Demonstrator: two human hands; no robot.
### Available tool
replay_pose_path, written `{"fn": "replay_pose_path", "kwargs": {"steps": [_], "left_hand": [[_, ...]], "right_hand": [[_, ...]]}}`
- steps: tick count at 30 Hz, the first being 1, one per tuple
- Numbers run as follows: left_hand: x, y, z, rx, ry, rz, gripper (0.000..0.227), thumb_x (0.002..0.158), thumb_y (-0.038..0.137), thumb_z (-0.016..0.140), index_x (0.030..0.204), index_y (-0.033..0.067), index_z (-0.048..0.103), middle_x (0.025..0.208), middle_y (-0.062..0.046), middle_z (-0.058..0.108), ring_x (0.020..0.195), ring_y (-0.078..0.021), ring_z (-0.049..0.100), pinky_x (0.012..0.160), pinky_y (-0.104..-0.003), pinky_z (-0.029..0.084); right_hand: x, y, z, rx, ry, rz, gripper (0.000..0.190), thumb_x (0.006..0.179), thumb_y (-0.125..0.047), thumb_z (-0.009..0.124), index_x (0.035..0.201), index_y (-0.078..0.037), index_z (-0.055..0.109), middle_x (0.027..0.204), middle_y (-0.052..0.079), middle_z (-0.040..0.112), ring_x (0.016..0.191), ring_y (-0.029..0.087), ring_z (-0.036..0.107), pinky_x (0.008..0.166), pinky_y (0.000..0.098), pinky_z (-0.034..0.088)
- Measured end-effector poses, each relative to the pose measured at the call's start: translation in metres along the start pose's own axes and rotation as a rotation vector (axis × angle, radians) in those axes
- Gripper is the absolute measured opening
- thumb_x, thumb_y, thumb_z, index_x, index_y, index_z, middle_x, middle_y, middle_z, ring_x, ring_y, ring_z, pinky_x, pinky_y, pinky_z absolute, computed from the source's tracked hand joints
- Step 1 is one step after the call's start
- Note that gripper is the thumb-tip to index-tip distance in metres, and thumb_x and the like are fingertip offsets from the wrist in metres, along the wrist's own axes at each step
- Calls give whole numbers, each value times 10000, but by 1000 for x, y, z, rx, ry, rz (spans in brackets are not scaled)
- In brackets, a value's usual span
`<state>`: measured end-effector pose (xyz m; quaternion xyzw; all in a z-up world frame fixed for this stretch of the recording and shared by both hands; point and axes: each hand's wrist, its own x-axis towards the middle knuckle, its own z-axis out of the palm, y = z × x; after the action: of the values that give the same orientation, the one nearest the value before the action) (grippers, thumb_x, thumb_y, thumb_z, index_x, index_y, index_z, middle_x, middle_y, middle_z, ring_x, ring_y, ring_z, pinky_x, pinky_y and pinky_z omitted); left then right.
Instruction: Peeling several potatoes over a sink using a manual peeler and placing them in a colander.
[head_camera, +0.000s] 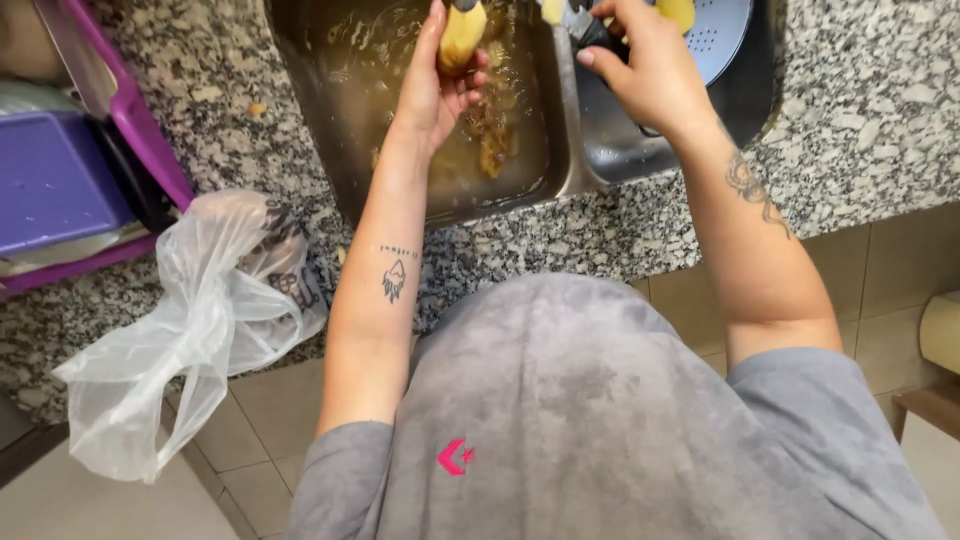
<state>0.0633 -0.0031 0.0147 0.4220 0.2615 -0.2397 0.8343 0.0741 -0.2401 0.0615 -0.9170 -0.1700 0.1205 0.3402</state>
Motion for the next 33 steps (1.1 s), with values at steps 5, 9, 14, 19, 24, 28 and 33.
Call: {"fn": "replay_pose_path", "kwargs": {"steps": [5,9,14,19,24,28,33], "left_hand": [[16,-12,-13,-25,-18,56,550,766,359,621,1226,104,456,959,-133,586,586,-131,574,430,-188,402],[22,-16,-21,44,-60,92,706,684,327,767,1272,33,509,924,-50,657,595,-38,431,483,-162,344],[17,-12,-4,81,28,63,537,686,258,769,1132,30,575,843,-33,590,655,-86,528,538,-175,490],[21,-5,10,77,81,41,541,810,457,439,1062,10,610,836,-87,693,616,-133,628,543,-229,546],[16,5,23,149,164,25,425,810,391,561,1033,30,576,891,-79,682,599,-105,586,504,-212,472],[48,-23,-18,597,184,185,656,726,477,841,1127,75,513,971,-138,687,745,-200,714,624,-308,616],[64,-28,-30,2173,315,671,582,524,364,787,1029,179,564,1034,-32,631,960,-353,505,839,-551,310]], "right_hand": [[-14,7,-23,-14,-35,-8,271,943,-104,653,1174,-9,548,999,134,599,903,277,551,733,386,408],[-24,16,-63,-56,-15,-52,282,898,-48,715,1148,8,597,994,140,620,903,247,570,780,365,433],[-49,23,-103,-204,-9,77,274,960,-128,665,1193,-3,590,1103,164,608,990,311,556,762,420,426],[-58,15,-100,-205,76,60,247,949,-87,705,1143,28,606,1052,172,623,932,303,568,754,405,432],[-52,-29,-39,18,-175,499,388,888,-249,589,1251,-137,513,1102,99,608,614,106,570,578,260,501],[-68,8,48,120,-89,323,368,835,-248,679,1167,-143,562,926,201,672,911,404,639,762,518,494],[-79,-10,67,105,-211,371,349,869,-248,617,1183,-119,537,1019,207,660,952,394,638,807,507,502]]}}
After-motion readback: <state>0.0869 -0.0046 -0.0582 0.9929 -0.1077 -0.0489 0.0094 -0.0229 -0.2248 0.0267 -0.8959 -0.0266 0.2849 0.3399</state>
